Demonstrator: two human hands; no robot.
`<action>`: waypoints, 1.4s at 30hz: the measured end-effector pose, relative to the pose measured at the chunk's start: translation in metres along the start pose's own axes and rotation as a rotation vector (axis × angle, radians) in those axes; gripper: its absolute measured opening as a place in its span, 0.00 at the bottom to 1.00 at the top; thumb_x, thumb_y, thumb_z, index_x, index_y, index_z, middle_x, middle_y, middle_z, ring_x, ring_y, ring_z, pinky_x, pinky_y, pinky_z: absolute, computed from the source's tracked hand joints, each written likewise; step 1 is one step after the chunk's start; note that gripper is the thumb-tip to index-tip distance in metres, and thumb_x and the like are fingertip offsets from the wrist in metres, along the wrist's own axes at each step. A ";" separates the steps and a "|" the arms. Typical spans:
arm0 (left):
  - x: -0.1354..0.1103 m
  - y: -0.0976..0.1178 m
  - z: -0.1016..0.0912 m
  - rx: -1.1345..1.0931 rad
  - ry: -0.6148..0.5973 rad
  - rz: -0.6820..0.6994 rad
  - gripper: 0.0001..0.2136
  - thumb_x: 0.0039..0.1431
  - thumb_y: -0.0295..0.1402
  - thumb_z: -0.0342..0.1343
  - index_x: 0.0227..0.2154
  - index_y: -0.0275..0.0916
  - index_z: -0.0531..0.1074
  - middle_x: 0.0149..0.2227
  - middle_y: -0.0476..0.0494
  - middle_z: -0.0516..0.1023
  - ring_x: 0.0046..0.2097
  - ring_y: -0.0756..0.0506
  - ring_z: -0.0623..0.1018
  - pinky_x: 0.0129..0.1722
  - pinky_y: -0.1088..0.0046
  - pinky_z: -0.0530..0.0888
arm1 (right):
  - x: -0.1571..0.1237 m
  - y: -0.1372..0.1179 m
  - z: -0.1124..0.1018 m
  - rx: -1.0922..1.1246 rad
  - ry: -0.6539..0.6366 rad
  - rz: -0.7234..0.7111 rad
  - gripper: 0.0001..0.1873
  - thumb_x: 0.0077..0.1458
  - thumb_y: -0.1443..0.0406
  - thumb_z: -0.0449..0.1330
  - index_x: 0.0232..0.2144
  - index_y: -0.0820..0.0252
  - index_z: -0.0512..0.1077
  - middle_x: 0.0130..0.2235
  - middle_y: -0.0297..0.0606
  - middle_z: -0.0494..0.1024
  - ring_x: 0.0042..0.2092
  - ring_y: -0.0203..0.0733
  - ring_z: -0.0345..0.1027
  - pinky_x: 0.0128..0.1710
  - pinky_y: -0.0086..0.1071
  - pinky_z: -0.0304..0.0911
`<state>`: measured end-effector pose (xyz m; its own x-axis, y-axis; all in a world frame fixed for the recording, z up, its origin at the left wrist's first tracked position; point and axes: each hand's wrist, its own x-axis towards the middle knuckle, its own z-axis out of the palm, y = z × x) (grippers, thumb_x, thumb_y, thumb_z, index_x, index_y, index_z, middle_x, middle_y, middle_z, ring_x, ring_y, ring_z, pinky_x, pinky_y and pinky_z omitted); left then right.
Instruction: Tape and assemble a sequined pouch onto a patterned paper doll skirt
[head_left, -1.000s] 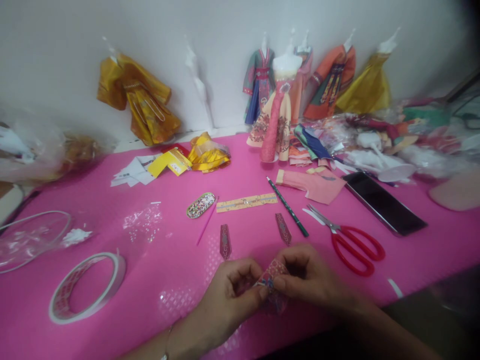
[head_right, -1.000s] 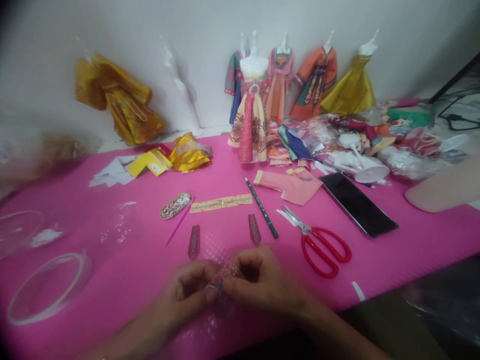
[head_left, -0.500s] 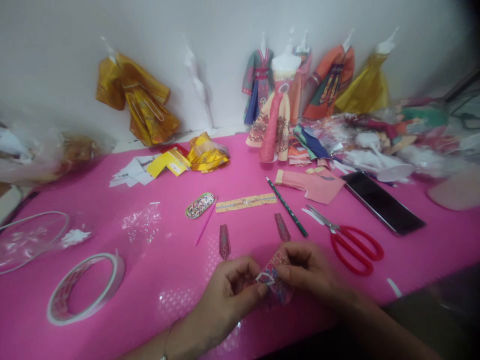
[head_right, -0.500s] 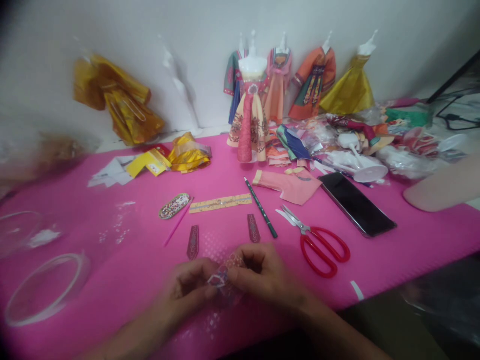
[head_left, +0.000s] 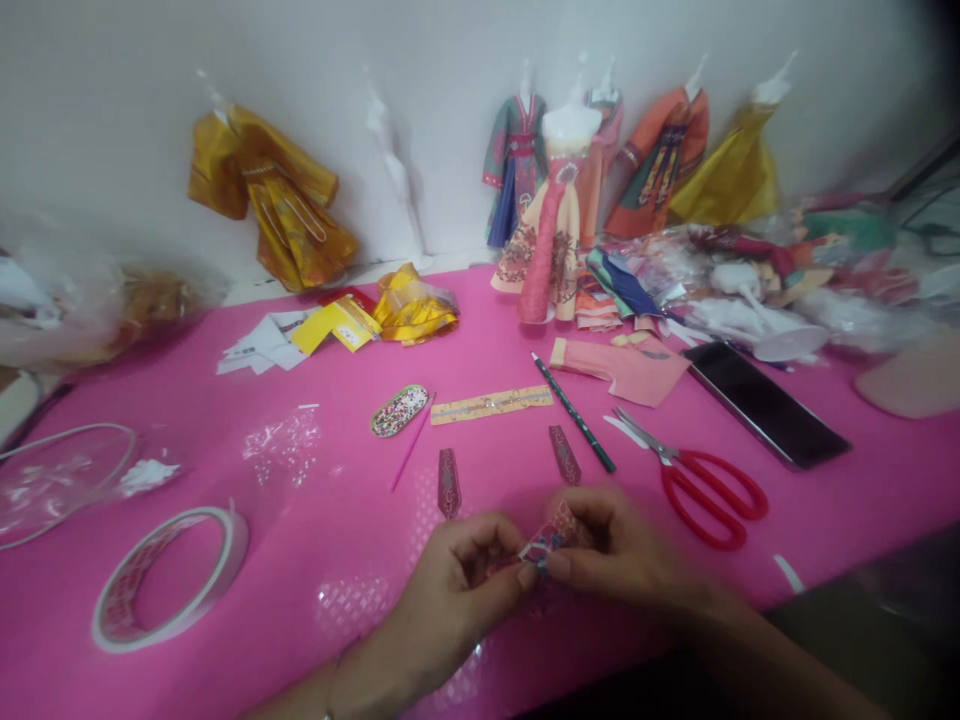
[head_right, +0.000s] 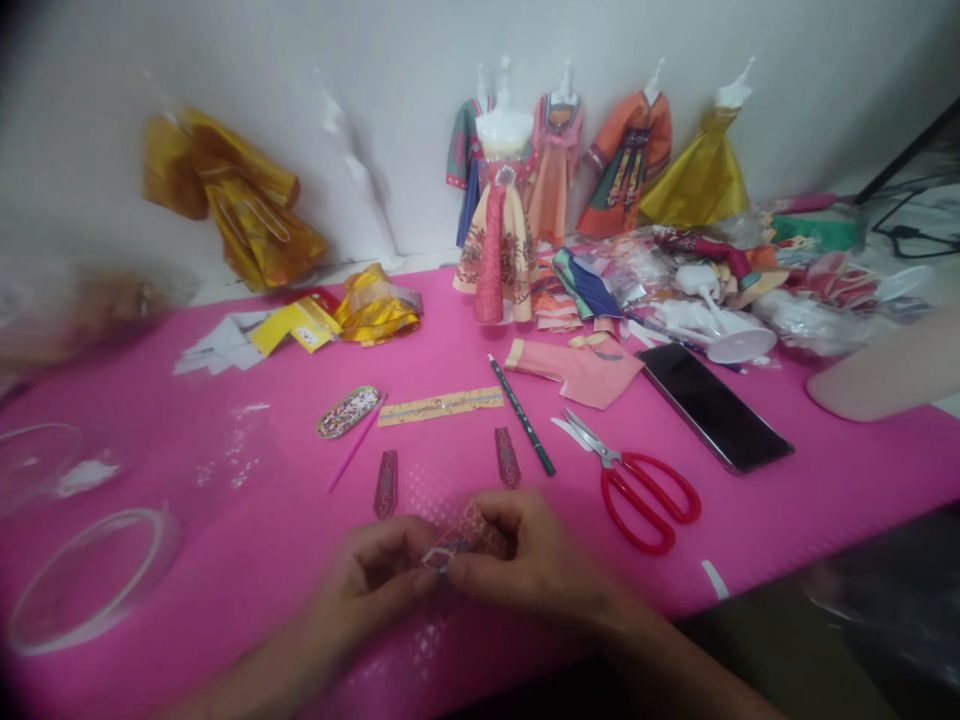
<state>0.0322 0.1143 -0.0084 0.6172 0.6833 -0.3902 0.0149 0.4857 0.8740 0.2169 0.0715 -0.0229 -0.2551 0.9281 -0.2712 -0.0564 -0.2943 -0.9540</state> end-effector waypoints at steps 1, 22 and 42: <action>0.000 0.000 0.000 0.011 0.002 0.000 0.21 0.41 0.48 0.71 0.22 0.34 0.72 0.20 0.51 0.71 0.25 0.53 0.68 0.25 0.79 0.63 | 0.000 0.000 0.000 0.019 -0.021 -0.008 0.24 0.47 0.49 0.69 0.24 0.60 0.64 0.22 0.25 0.57 0.25 0.29 0.49 0.23 0.26 0.44; 0.001 -0.002 0.001 -0.004 -0.027 0.015 0.22 0.41 0.47 0.72 0.20 0.34 0.70 0.19 0.54 0.71 0.23 0.55 0.69 0.25 0.81 0.65 | 0.001 -0.001 0.002 0.064 -0.012 0.063 0.18 0.44 0.59 0.71 0.23 0.61 0.66 0.23 0.27 0.65 0.25 0.30 0.57 0.25 0.26 0.50; 0.003 -0.004 0.000 -0.078 -0.052 0.019 0.18 0.41 0.41 0.73 0.21 0.34 0.73 0.20 0.51 0.76 0.24 0.53 0.74 0.26 0.80 0.70 | 0.001 0.001 0.001 0.013 -0.004 0.050 0.15 0.46 0.60 0.69 0.24 0.61 0.67 0.22 0.27 0.64 0.25 0.30 0.56 0.24 0.25 0.49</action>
<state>0.0345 0.1141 -0.0132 0.6566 0.6645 -0.3568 -0.0574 0.5157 0.8549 0.2152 0.0717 -0.0240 -0.2615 0.9114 -0.3178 -0.0559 -0.3430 -0.9377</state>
